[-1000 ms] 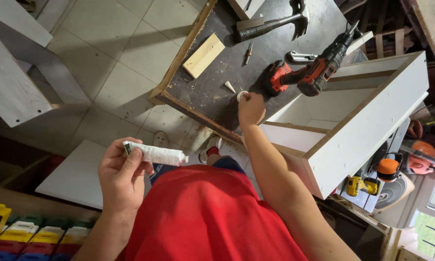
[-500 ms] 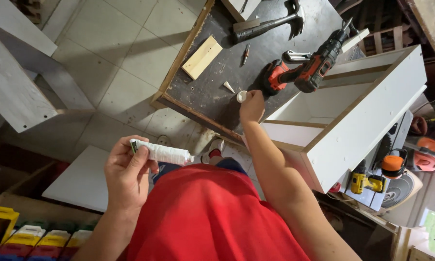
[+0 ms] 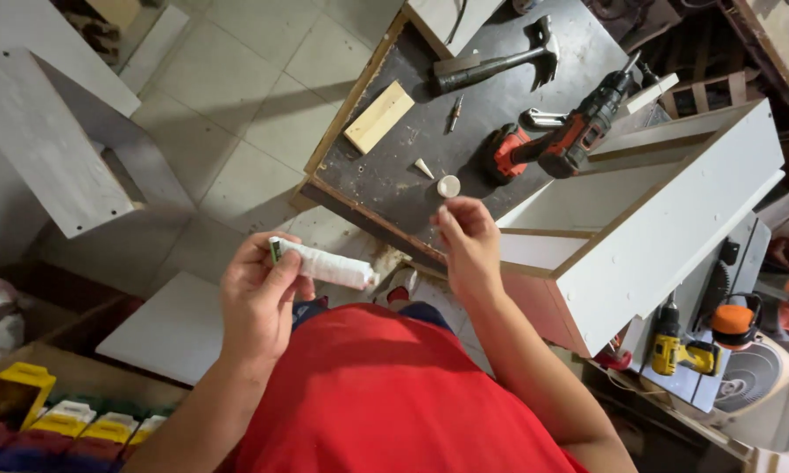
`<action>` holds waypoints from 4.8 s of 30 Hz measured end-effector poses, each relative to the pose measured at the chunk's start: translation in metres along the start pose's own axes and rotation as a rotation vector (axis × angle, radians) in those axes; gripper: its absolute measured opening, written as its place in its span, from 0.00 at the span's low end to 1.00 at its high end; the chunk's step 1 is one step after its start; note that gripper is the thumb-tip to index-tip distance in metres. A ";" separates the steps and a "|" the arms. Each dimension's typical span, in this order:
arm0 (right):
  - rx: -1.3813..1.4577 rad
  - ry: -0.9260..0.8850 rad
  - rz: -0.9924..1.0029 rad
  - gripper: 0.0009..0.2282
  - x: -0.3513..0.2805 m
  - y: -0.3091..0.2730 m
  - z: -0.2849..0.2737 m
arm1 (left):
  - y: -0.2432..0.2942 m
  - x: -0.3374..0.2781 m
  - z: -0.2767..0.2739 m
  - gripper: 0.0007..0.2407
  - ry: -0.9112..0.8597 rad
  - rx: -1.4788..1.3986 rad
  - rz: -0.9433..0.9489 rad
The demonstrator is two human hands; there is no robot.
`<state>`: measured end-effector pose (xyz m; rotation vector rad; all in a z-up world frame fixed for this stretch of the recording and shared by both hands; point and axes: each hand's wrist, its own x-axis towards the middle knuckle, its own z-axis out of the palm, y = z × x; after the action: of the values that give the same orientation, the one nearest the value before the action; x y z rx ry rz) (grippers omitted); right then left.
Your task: Applying glue to plastic caps and inserting them into holes on a wooden furniture component to cover fasteners.
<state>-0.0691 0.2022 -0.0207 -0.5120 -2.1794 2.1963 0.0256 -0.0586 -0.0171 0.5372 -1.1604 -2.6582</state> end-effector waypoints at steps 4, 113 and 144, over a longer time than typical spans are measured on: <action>0.137 -0.069 -0.029 0.07 -0.035 -0.031 -0.025 | 0.009 -0.002 0.044 0.07 -0.042 -0.003 0.013; 0.600 -0.201 -0.282 0.07 0.121 -0.087 -0.460 | -0.200 -0.140 0.532 0.08 -0.351 1.431 1.094; 0.626 -0.192 -0.503 0.07 0.100 -0.102 -0.439 | -0.272 -0.138 0.508 0.09 -0.144 0.095 -0.265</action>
<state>-0.0849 0.6556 0.0650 0.2466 -1.3265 2.4804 -0.0600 0.5077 0.1358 0.5590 -1.3473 -2.9183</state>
